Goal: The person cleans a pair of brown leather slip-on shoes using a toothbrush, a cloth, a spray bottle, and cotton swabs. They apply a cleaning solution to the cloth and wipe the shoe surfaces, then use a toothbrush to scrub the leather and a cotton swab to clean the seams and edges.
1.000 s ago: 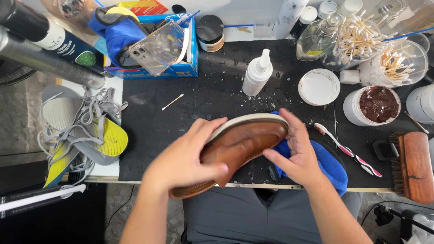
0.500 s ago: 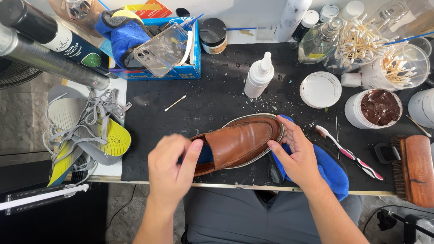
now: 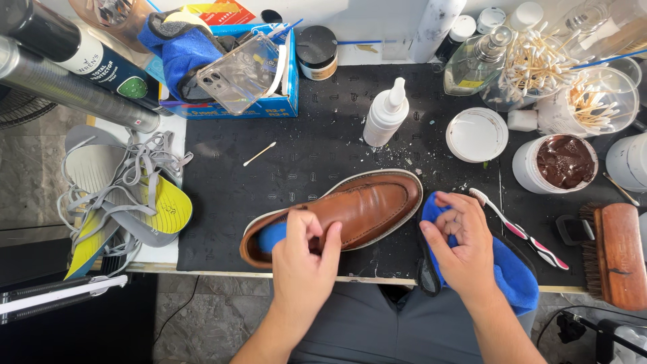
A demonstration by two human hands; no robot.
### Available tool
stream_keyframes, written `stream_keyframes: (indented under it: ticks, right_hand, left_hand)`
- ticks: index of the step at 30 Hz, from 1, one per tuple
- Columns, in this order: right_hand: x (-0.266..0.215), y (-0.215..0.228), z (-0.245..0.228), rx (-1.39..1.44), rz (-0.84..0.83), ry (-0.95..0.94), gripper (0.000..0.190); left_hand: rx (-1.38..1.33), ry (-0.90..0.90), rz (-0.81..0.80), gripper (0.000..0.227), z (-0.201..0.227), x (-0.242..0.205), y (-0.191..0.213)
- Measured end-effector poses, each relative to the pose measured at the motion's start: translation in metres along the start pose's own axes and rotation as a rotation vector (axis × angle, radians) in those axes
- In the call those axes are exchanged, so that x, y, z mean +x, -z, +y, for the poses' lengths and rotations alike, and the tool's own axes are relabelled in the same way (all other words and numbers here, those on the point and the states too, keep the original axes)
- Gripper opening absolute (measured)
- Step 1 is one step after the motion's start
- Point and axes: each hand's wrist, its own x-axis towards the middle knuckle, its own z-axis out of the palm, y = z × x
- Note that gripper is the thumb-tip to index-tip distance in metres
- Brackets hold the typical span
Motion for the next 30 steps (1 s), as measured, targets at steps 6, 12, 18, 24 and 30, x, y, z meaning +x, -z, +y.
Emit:
stream_keyframes:
  ticks: [6,12,18,24,30]
  right_hand:
    - [0.008,-0.011,-0.012,0.194,-0.002,0.19,0.09]
    - [0.011,-0.025,-0.031,0.224,-0.137,0.066,0.083]
    - [0.015,-0.023,-0.034,0.395,-0.104,0.018,0.069]
    - [0.052,0.035,-0.03,-0.314,0.304,0.129,0.028]
    - [0.122,0.127,-0.011,-0.855,0.41,0.338,0.013]
  left_hand:
    - [-0.004,-0.371,0.185,0.037,-0.024,-0.038,-0.018]
    - [-0.348,-0.12,0.105,0.038,-0.032,-0.064,-0.033]
    - [-0.148,-0.244,0.032,0.035,-0.018,-0.042,-0.022]
    - [-0.086,-0.142,-0.112,0.032,-0.002,-0.008,-0.005]
    - [-0.037,0.077,-0.166,0.03,0.001,0.017,-0.013]
